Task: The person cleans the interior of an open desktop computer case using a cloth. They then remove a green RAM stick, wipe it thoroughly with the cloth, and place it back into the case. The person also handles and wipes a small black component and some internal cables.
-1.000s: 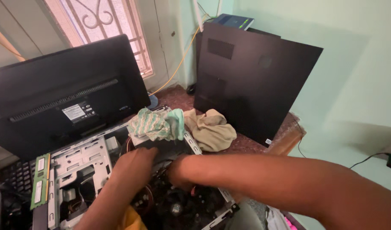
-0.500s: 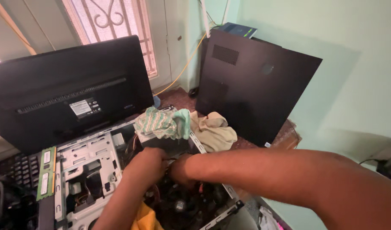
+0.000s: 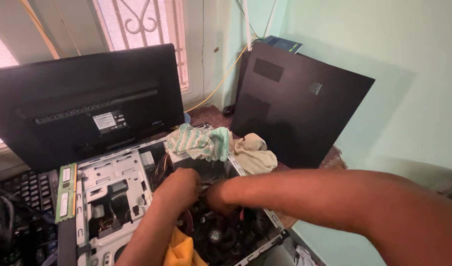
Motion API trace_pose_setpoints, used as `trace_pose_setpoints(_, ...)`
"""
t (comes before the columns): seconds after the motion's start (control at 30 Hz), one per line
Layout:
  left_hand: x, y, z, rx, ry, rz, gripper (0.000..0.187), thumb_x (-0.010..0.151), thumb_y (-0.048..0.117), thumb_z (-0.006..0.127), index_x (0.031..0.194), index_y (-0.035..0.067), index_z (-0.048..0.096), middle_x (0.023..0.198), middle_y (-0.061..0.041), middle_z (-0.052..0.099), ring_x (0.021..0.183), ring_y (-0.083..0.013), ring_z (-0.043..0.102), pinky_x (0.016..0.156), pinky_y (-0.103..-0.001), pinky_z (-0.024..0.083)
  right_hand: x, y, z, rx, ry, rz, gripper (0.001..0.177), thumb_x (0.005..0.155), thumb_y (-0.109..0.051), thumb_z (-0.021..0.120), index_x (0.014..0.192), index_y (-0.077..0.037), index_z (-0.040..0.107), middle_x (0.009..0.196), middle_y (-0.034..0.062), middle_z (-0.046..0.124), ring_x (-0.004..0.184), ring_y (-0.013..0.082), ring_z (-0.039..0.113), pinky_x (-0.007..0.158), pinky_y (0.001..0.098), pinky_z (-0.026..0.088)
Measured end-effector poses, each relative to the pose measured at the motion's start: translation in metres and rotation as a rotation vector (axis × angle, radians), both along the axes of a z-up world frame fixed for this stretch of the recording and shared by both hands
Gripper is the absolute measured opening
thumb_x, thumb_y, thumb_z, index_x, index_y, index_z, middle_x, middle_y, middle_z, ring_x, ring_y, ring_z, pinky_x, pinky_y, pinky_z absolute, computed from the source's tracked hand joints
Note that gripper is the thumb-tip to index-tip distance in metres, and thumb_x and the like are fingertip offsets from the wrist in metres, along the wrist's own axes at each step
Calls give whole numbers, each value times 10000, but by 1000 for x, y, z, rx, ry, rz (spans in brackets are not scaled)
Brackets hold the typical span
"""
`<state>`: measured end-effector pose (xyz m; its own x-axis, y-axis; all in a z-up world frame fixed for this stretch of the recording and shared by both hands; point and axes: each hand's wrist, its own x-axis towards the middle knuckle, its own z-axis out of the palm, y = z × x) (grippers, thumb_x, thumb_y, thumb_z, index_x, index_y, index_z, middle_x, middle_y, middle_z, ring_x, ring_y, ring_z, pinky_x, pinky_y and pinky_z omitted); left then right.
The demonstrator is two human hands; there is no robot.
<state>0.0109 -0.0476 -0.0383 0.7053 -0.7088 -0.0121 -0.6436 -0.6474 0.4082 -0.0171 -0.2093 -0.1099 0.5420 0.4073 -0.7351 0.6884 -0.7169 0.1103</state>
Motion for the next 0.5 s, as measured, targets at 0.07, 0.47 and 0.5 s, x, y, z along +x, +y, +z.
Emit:
trace_pose_setpoints(0.07,-1,-1,-2,3,22,5,185,822,163,644,889,63,784,921,-236,731,924,-420,712,868,-490,583,-4,-3,0,9,6,-12,249,696,-251,829,896,-106,800,996,119,769,944,315,724,831,444,579)
trace_pose_setpoints(0.47,6,-11,-5,61,56,14,157,771,145,689,869,88,798,893,-211,738,902,-394,728,836,-461,597,-10,-15,-3,124,-2,-25,220,694,-236,818,867,-104,787,955,122,764,917,326,726,805,452,586)
trace_pose_setpoints(0.5,6,-10,-5,60,68,18,155,773,150,695,868,86,799,884,-208,742,894,-391,731,836,-457,599,-9,-16,-2,131,-7,-25,217,693,-235,817,865,-104,786,952,122,763,915,327,726,803,453,587)
